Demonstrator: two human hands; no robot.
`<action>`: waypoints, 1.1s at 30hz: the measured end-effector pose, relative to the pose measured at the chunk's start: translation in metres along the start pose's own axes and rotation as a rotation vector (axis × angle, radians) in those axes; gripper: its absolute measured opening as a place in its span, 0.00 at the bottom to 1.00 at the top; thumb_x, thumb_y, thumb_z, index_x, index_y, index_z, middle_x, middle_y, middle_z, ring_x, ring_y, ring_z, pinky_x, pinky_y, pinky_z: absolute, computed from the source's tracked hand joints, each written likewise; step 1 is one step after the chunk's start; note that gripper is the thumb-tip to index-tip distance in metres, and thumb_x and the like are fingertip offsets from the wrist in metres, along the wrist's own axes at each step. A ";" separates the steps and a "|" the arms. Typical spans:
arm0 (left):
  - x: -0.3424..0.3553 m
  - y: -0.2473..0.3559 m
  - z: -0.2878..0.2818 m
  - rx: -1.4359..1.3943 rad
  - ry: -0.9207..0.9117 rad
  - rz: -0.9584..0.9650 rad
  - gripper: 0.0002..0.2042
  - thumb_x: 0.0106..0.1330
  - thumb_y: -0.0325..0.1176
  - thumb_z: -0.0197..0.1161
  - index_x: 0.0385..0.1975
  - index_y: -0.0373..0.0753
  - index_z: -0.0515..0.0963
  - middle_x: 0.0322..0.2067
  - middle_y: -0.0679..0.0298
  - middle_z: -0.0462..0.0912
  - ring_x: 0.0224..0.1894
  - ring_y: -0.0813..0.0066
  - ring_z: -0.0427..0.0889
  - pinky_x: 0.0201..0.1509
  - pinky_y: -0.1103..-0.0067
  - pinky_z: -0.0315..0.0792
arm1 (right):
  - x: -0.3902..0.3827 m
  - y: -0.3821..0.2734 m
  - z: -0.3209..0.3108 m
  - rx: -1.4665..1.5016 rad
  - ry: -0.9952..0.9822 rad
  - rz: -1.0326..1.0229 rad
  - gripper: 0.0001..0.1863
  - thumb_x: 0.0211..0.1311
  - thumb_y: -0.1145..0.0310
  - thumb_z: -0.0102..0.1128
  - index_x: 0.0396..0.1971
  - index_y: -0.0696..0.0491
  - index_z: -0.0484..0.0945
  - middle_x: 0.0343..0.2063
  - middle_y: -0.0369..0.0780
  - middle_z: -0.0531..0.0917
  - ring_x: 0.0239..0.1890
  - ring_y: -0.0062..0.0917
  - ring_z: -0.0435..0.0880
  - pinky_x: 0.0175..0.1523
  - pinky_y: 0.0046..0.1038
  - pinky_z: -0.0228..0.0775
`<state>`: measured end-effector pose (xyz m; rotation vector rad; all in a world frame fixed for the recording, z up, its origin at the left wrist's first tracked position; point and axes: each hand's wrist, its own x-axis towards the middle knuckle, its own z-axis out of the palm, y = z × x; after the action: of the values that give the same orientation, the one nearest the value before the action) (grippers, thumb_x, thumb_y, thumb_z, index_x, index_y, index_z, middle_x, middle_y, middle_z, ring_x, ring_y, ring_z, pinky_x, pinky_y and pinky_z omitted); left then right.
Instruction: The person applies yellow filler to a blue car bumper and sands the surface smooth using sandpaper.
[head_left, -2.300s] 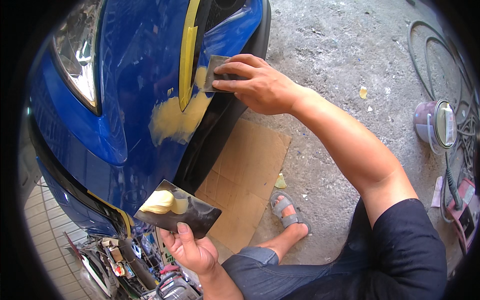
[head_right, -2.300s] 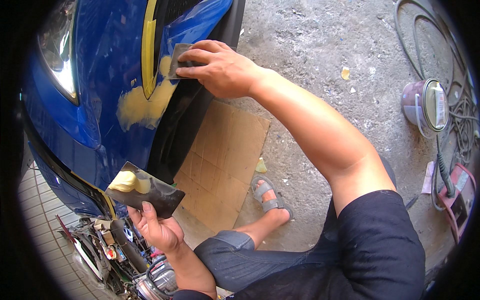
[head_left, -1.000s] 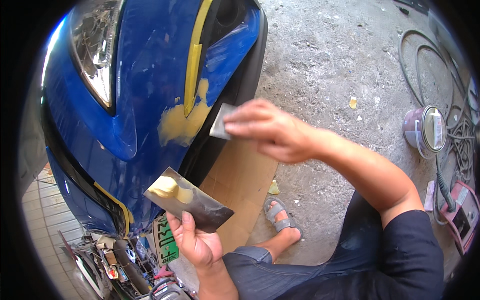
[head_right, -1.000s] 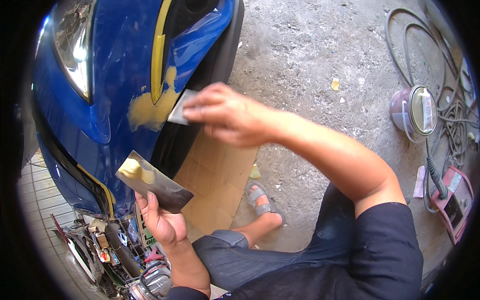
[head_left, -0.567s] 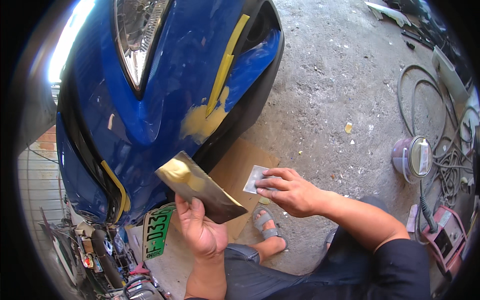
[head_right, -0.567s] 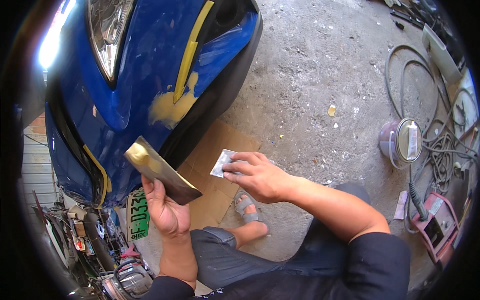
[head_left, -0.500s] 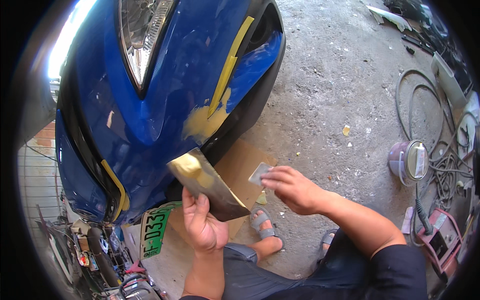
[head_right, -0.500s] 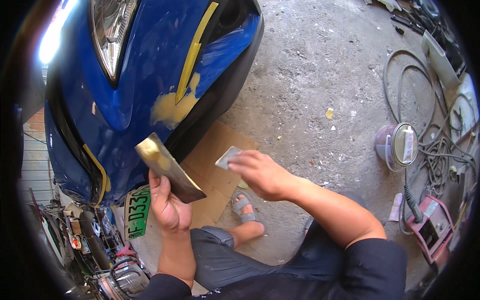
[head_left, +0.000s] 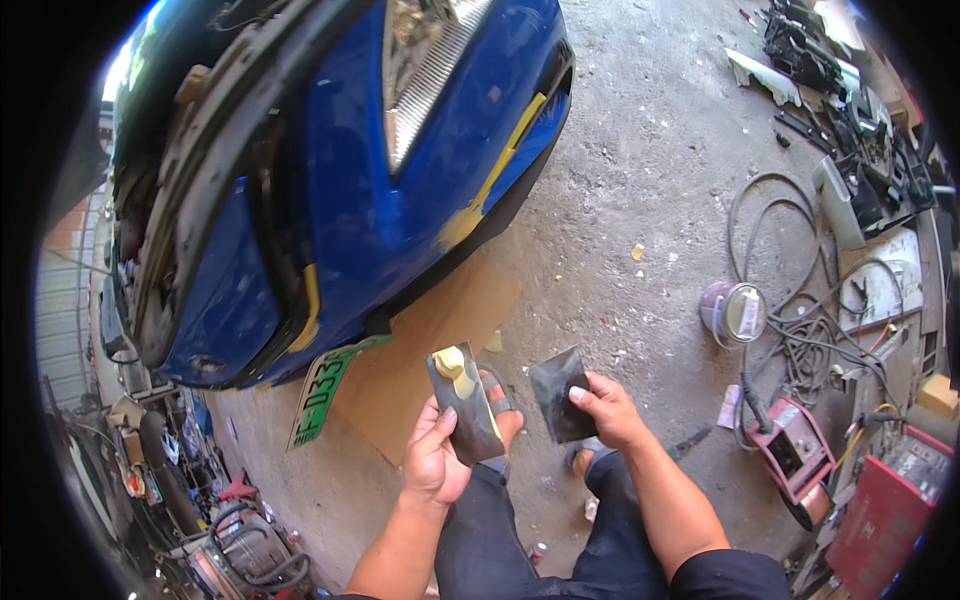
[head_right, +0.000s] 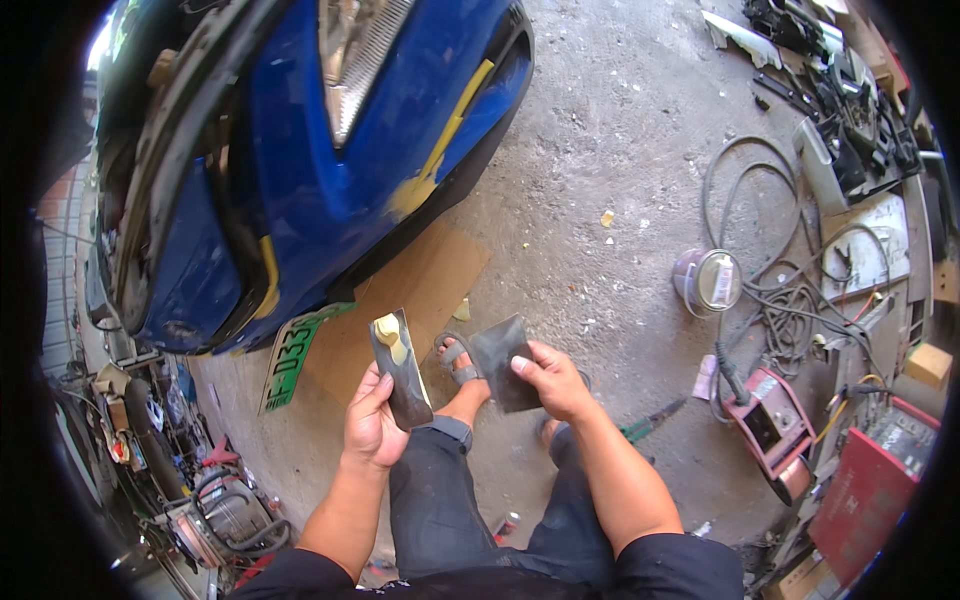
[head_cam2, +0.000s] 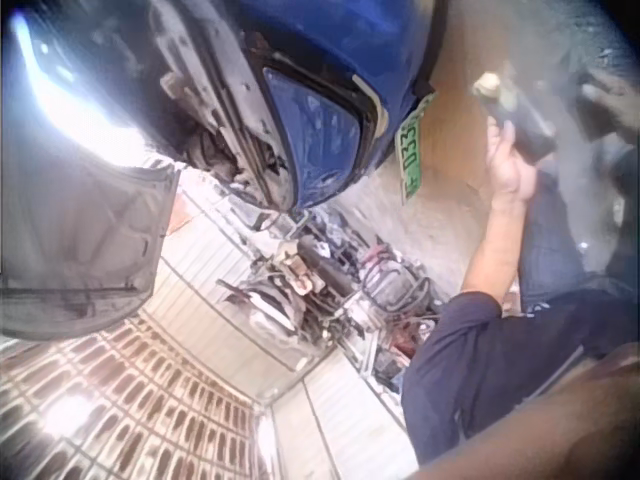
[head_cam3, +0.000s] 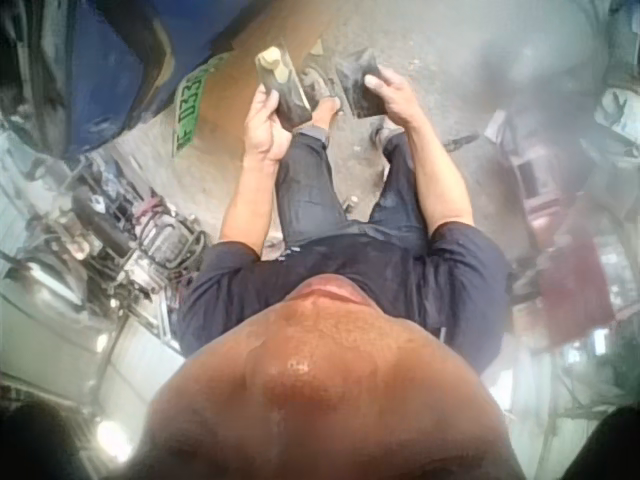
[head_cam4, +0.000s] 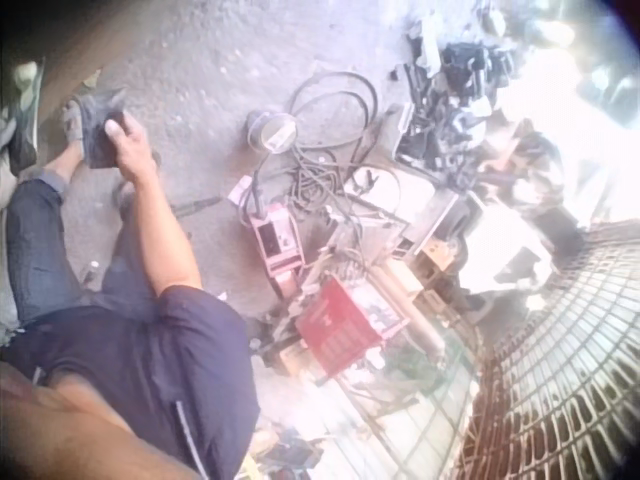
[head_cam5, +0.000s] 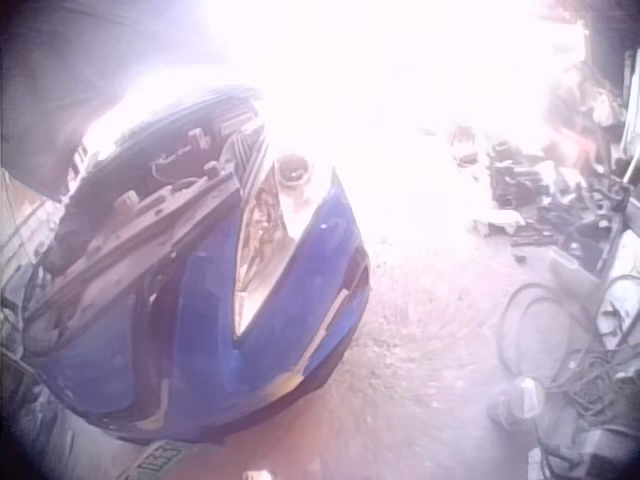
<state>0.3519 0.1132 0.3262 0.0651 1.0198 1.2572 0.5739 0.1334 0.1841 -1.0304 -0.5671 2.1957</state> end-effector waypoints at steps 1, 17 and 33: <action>-0.020 0.008 0.009 -0.002 0.033 -0.013 0.16 0.69 0.27 0.48 0.55 0.34 0.65 0.55 0.50 0.72 0.58 0.57 0.72 0.64 0.57 0.66 | -0.023 -0.014 0.018 0.025 -0.037 -0.002 0.17 0.66 0.64 0.57 0.50 0.58 0.74 0.42 0.32 0.80 0.43 0.15 0.77 0.50 0.22 0.69; -0.320 0.138 0.063 -0.011 -0.052 0.390 0.15 0.68 0.23 0.52 0.54 0.37 0.69 0.50 0.60 0.78 0.52 0.69 0.77 0.60 0.69 0.70 | -0.204 -0.135 0.276 -0.074 -0.277 -0.071 0.17 0.62 0.67 0.61 0.48 0.57 0.72 0.37 0.37 0.81 0.35 0.19 0.81 0.41 0.24 0.75; -0.597 0.208 -0.167 0.477 -0.062 1.081 0.19 0.71 0.23 0.49 0.61 0.35 0.66 0.56 0.60 0.73 0.58 0.70 0.71 0.64 0.74 0.61 | -0.344 0.045 0.595 -0.784 -0.579 -0.452 0.16 0.58 0.68 0.68 0.40 0.60 0.74 0.33 0.39 0.84 0.37 0.19 0.82 0.43 0.25 0.73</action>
<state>0.1141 -0.3674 0.6998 1.1400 1.2522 1.9030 0.2543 -0.2055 0.6910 -0.4882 -1.8252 1.8429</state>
